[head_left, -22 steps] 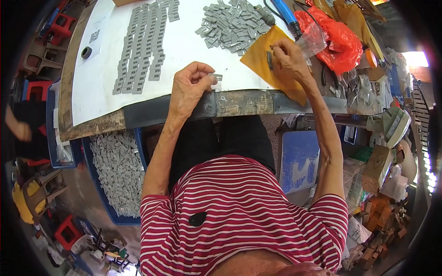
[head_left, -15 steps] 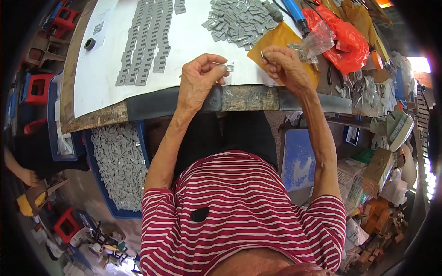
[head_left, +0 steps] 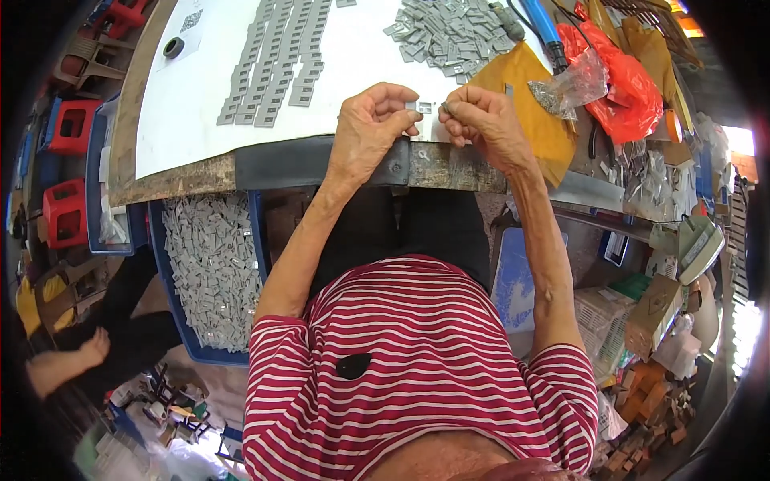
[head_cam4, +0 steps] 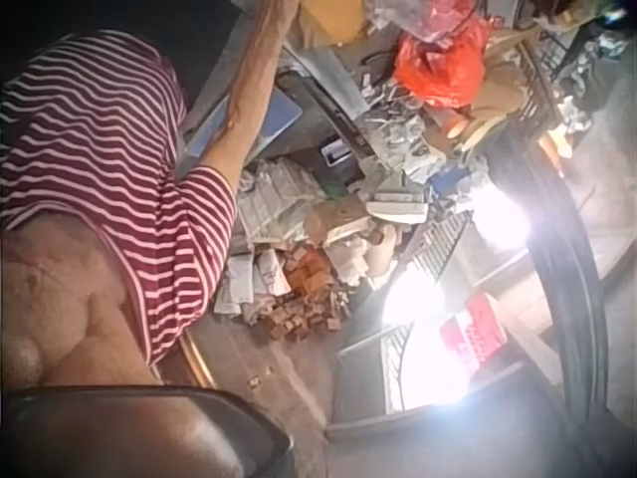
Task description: Manually assemble small hardware components at a workbench in a workshop.
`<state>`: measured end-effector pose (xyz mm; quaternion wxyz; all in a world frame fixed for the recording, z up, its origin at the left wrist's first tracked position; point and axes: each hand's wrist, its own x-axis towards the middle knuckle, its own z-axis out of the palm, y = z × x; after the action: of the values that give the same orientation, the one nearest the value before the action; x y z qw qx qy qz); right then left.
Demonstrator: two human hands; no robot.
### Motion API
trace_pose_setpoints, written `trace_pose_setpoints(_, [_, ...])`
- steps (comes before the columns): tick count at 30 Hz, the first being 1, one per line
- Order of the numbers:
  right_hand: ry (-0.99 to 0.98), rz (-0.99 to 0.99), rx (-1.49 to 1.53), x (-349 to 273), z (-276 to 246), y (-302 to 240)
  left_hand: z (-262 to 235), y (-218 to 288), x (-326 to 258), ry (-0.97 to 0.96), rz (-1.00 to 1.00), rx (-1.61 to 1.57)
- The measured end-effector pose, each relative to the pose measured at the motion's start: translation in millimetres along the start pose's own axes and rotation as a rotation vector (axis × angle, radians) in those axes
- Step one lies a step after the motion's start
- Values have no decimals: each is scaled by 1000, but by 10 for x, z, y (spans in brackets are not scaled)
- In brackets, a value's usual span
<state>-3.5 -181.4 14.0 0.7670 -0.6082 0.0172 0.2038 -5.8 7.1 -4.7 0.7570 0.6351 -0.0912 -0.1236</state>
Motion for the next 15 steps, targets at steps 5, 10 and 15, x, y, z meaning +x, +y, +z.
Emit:
trace_pose_setpoints(5, [-8, -44, -98, 10, 104, 25, -7, 10, -2, 16, 6, 53])
trace_pose_setpoints(10, [16, -50, -78, 28, 119, 60, -12, 2, -5, 19, 11, 60])
trace_pose_setpoints(15, [18, -82, -87, 9, 124, 86, 11, -9, -16, 39, 12, 23])
